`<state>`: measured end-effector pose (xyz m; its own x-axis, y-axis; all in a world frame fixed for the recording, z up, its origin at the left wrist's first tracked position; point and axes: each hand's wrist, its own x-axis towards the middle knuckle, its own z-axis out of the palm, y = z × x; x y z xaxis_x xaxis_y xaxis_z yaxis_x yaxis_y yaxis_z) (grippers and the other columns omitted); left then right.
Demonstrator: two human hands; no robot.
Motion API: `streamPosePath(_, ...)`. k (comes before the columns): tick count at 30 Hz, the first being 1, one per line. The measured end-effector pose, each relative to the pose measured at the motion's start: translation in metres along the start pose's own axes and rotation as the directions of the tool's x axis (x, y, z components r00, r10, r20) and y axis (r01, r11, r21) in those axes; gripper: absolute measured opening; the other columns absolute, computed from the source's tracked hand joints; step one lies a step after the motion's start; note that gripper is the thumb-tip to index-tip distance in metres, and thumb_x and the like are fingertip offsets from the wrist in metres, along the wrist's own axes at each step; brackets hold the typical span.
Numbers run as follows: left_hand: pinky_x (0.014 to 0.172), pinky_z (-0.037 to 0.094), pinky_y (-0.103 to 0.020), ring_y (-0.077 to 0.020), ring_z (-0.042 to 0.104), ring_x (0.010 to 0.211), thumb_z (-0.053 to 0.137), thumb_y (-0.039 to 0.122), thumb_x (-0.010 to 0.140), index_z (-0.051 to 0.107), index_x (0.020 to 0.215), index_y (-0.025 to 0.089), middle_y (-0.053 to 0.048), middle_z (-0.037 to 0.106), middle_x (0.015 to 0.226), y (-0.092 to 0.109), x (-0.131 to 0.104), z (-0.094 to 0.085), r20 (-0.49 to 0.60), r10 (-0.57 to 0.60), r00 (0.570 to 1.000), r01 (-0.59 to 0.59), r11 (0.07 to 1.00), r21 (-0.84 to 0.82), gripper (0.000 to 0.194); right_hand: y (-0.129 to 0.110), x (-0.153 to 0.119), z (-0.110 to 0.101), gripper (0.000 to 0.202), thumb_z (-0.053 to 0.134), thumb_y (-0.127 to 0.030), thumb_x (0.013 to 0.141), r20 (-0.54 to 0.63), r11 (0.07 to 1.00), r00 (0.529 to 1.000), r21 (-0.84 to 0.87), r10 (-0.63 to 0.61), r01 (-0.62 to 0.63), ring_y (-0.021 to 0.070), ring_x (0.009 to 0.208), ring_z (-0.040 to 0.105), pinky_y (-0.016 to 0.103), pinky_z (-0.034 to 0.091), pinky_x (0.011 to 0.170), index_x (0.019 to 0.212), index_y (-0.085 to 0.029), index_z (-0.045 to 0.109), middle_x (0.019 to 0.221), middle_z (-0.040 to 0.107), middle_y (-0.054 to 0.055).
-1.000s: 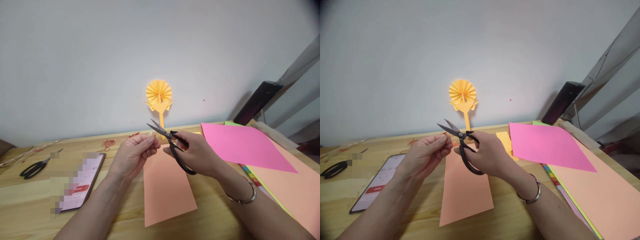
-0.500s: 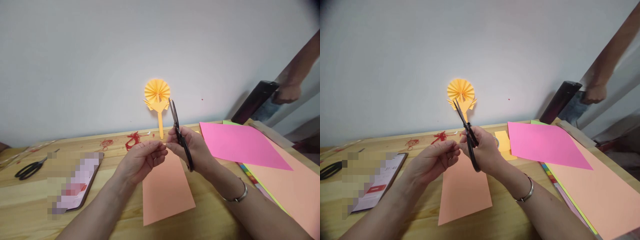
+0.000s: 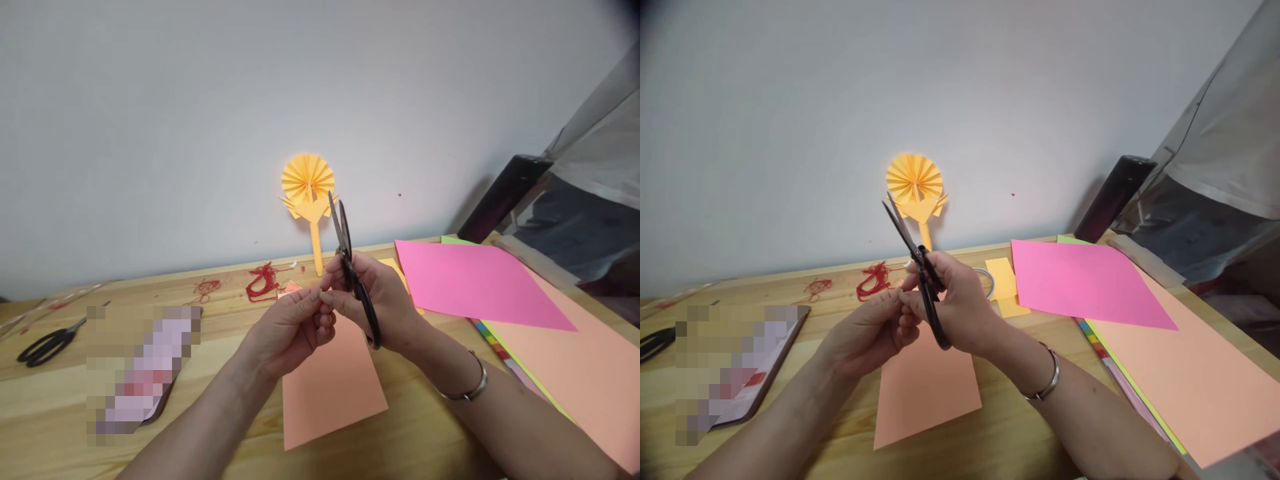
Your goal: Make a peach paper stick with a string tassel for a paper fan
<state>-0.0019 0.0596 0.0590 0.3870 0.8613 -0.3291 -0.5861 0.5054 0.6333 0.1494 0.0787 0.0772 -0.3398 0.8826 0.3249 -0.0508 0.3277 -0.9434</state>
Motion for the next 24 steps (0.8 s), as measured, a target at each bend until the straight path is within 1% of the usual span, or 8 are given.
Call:
streamPosePath(6,0.051,0.048,-0.011,-0.0034,0.057,0.051,0.075,0.018,0.071,0.065,0.074,0.013,0.002,0.06,0.058,-0.0008,0.0005,-0.0021,0.005,-0.008,1.0,0.008,1.0,-0.008,0.012,0.0033,-0.001,-0.0007,0.025,0.071,-0.022,0.072,0.007,0.999,1.0,0.039,-0.008,0.007,0.0118,0.074,0.06,0.026,0.053,0.067,0.092,-0.021,0.057,0.084,0.063,-0.001)
streamPosePath(11,0.05,0.048,-0.011,-0.004,0.057,0.051,0.079,0.021,0.066,0.064,0.072,0.014,0.002,0.061,0.058,-0.0008,-0.0009,0.0001,0.017,0.009,1.0,-0.009,1.0,-0.007,0.018,0.0033,-0.0008,-0.0005,0.025,0.069,-0.024,0.073,0.027,0.993,0.999,0.104,0.045,-0.048,0.0126,0.073,0.062,0.027,0.055,0.066,0.093,-0.022,0.055,0.083,0.062,-0.001)
streamPosePath(15,0.05,0.048,-0.011,-0.0043,0.058,0.052,0.082,0.023,0.063,0.063,0.07,0.013,0.002,0.061,0.059,-0.0004,-0.0011,0.0015,0.039,0.014,0.999,-0.013,1.0,-0.02,0.021,0.0026,0.001,0.0,0.023,0.066,-0.022,0.075,0.022,0.993,0.998,0.105,0.053,-0.055,0.0123,0.069,0.063,0.027,0.055,0.065,0.093,-0.021,0.054,0.079,0.064,-0.002)
streamPosePath(20,0.05,0.049,-0.012,-0.0048,0.058,0.052,0.082,0.021,0.063,0.065,0.069,0.012,0.001,0.062,0.059,-0.0004,0.0002,0.0009,0.029,0.009,1.0,-0.008,1.0,-0.026,0.02,0.0028,0.0022,0.0,0.021,0.067,-0.023,0.074,-0.005,0.996,0.999,0.074,0.04,-0.04,0.012,0.067,0.063,0.026,0.054,0.063,0.091,-0.022,0.054,0.076,0.064,-0.003)
streamPosePath(24,0.05,0.049,-0.012,-0.0049,0.059,0.053,0.081,0.022,0.064,0.066,0.07,0.012,0.001,0.063,0.059,-0.0008,0.0009,0.0004,0.025,0.011,1.0,-0.01,0.999,-0.032,0.019,0.0022,0.0022,-0.0006,0.02,0.066,-0.021,0.075,0.018,0.993,0.999,0.105,0.049,-0.051,0.0117,0.068,0.063,0.026,0.054,0.063,0.091,-0.021,0.054,0.076,0.063,-0.003)
